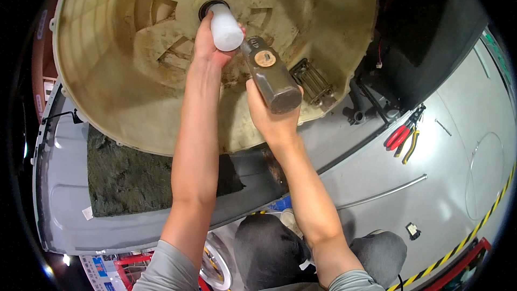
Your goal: The person uses a hammer and a metal rod to hit a central component within a large tub, then switches to hitting a white plastic cylindrical object held in the center of the tub with the hammer.
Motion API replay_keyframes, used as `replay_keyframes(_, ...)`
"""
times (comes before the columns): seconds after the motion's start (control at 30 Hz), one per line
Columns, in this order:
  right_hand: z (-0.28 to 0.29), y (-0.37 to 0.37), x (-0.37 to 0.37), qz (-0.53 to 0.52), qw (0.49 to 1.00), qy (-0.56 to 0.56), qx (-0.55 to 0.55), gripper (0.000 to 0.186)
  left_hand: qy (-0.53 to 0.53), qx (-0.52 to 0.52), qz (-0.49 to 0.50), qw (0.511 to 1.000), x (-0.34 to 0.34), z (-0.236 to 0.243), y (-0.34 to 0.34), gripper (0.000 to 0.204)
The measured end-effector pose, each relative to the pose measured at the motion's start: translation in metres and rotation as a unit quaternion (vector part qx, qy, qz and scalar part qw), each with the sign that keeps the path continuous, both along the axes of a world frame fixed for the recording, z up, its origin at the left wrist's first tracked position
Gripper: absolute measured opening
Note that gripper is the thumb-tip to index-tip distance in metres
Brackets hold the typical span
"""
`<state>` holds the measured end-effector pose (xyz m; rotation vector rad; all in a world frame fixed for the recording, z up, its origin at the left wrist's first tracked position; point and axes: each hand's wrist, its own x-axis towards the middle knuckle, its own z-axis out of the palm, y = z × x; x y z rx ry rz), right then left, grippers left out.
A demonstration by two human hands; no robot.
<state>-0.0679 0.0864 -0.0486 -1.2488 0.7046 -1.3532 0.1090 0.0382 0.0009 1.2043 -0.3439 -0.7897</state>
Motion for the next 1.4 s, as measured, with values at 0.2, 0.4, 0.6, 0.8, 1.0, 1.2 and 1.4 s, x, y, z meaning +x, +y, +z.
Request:
replay_keyframes(0.2,0.006,-0.002,-0.005,0.018,0.997,-0.076,-0.029,0.005,0.048,-0.002,-0.072,0.996,0.017,0.014,-0.007,0.042)
replay_keyframes(0.4,0.009,-0.002,-0.014,-0.096,0.974,-0.029,-0.201,0.008,0.022,0.02,-0.011,0.999,0.014,0.019,-0.015,0.043)
replay_keyframes(0.6,0.019,-0.01,0.011,-0.109,0.98,-0.038,-0.16,0.021,0.003,0.048,-0.019,0.999,0.01,0.024,-0.018,0.044)
replay_keyframes(0.8,0.013,-0.021,0.023,-0.031,0.996,-0.087,0.018,0.012,0.051,-0.045,-0.05,0.996,0.018,0.013,-0.018,0.037)
replay_keyframes(1.0,0.002,0.005,0.001,-0.017,0.998,0.045,-0.041,0.013,0.01,0.001,-0.034,0.999,0.018,0.012,-0.015,0.037)
replay_keyframes(1.2,0.006,-0.024,0.033,0.038,0.997,-0.034,0.056,0.018,0.017,-0.004,-0.048,0.999,0.023,0.007,-0.021,0.037)
replay_keyframes(1.4,-0.001,0.003,-0.001,0.125,0.99,-0.038,0.058,0.008,0.001,0.008,-0.017,1.0,0.014,0.016,-0.016,0.039)
